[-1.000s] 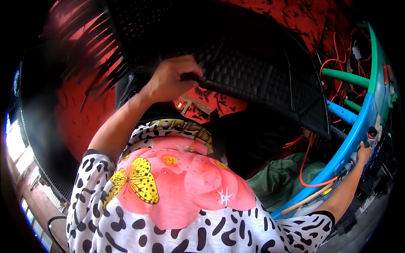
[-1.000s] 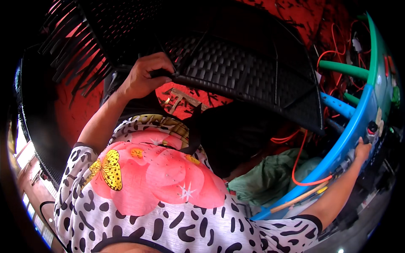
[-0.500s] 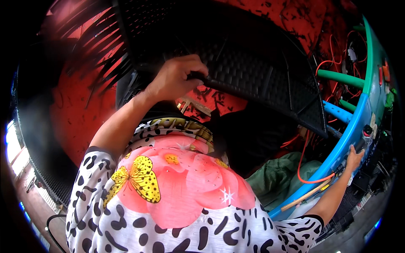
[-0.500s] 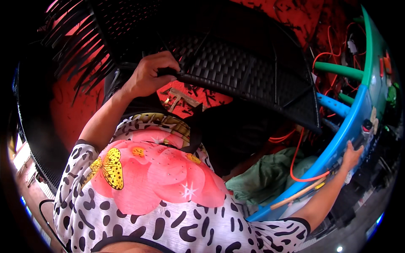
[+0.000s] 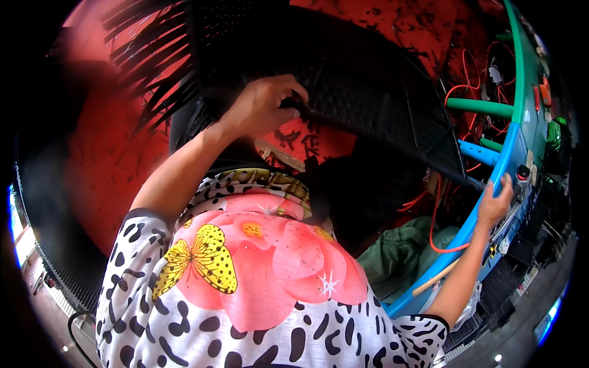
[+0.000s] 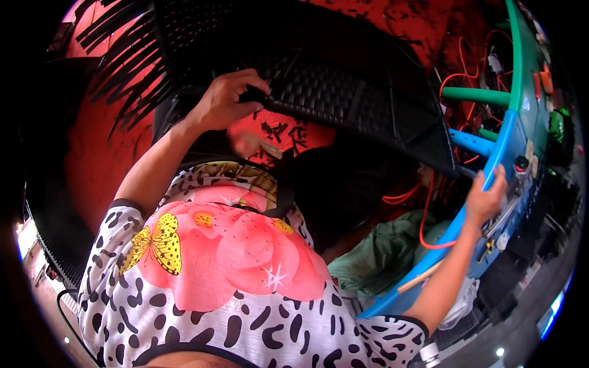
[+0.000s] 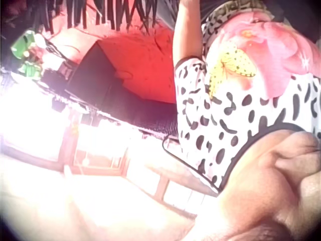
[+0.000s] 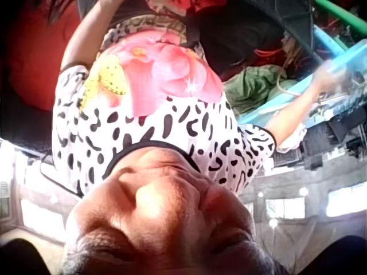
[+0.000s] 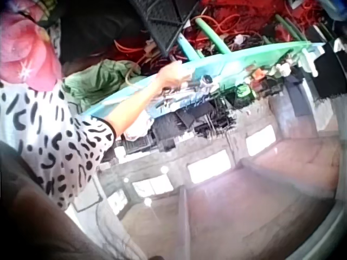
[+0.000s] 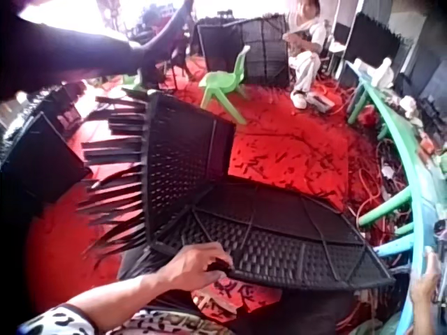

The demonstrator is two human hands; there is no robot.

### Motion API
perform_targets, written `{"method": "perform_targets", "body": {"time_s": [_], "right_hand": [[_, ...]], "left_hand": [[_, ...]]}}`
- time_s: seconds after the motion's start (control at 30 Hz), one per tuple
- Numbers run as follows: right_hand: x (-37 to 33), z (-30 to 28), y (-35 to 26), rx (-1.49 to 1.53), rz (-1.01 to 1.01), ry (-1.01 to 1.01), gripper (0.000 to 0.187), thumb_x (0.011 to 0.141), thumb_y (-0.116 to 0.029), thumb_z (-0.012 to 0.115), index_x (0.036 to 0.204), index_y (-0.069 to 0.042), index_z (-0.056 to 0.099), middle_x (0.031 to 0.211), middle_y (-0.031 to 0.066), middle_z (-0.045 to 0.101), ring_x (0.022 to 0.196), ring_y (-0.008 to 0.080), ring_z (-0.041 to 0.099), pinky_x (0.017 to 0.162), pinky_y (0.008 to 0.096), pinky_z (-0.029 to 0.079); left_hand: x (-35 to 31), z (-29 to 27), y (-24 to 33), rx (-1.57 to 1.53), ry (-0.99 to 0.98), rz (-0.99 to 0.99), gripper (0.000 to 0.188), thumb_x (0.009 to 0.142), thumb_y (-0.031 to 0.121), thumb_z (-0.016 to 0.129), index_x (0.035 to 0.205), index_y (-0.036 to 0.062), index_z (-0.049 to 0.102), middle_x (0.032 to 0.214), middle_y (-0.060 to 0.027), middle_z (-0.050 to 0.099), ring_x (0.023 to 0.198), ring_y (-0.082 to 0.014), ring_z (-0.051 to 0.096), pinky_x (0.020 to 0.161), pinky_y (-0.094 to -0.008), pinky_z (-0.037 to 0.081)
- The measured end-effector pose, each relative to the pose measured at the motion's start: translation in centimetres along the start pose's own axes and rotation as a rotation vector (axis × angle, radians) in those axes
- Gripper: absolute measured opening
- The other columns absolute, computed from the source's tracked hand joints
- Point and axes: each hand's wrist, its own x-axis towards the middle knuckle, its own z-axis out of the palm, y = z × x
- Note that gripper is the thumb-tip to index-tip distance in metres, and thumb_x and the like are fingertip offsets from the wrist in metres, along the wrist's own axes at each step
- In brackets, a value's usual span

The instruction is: The person weaves black synthetic strips through a frame to create a textured furniture panel, then uses a pneumatic tool to secure the material and trims the excess strips.

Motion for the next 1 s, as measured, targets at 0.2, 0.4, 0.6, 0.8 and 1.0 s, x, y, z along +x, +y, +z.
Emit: {"method": "perform_targets", "body": {"time_s": [0.2, 0.4, 0.6, 0.8, 1.0], "right_hand": [[-3.3, -0.2, -16.7, 0.455, -0.339, -0.168, 0.034, 0.076, -0.003, 0.066, 0.109, -0.003, 0.059, 0.106, 0.0141, 0.061, 0.100, 0.0315, 0.058, 0.088, 0.0389, 0.046], [-5.9, 2.3, -25.7, 0.753, -0.358, -0.217, 0.031, 0.073, -0.004, 0.066, 0.104, -0.002, 0.060, 0.098, 0.0138, 0.063, 0.095, 0.0316, 0.060, 0.084, 0.0386, 0.047], [-5.4, 4.6, -30.1, 0.977, -0.204, -0.436, 0.030, 0.077, -0.005, 0.063, 0.106, -0.002, 0.060, 0.096, 0.0149, 0.066, 0.091, 0.0313, 0.064, 0.080, 0.0368, 0.050], [-4.1, 6.0, -30.6, 0.811, -0.099, -0.573, 0.029, 0.082, -0.015, 0.059, 0.110, -0.007, 0.062, 0.096, 0.0114, 0.068, 0.094, 0.0292, 0.064, 0.081, 0.0378, 0.050], [-3.3, 6.4, -30.6, 0.935, -0.026, -0.627, 0.030, 0.083, -0.013, 0.059, 0.111, -0.003, 0.062, 0.100, 0.0141, 0.068, 0.093, 0.0259, 0.065, 0.083, 0.0337, 0.049]], "left_hand": [[-1.4, 0.3, -0.7, 0.027, 0.023, 0.045, 0.028, 0.066, 0.001, 0.068, 0.093, 0.0047, 0.062, 0.087, -0.0085, 0.059, 0.077, -0.0241, 0.060, 0.067, -0.0310, 0.046], [-2.0, 0.9, -1.6, 0.040, 0.032, 0.067, 0.027, 0.066, 0.002, 0.069, 0.092, 0.0048, 0.062, 0.087, -0.0090, 0.060, 0.081, -0.0252, 0.062, 0.070, -0.0323, 0.048], [-2.1, 0.9, -1.2, 0.049, 0.039, 0.075, 0.026, 0.066, 0.002, 0.069, 0.091, 0.0049, 0.062, 0.086, -0.0094, 0.060, 0.080, -0.0253, 0.063, 0.070, -0.0326, 0.049], [-1.7, 1.0, -0.8, 0.061, 0.038, 0.092, 0.025, 0.067, 0.002, 0.070, 0.090, 0.0041, 0.062, 0.087, -0.0092, 0.060, 0.082, -0.0252, 0.064, 0.071, -0.0327, 0.049], [-1.5, 0.9, -1.1, 0.031, 0.041, 0.071, 0.025, 0.067, 0.000, 0.069, 0.091, 0.0036, 0.062, 0.088, -0.0091, 0.061, 0.082, -0.0250, 0.065, 0.071, -0.0320, 0.050]]}}
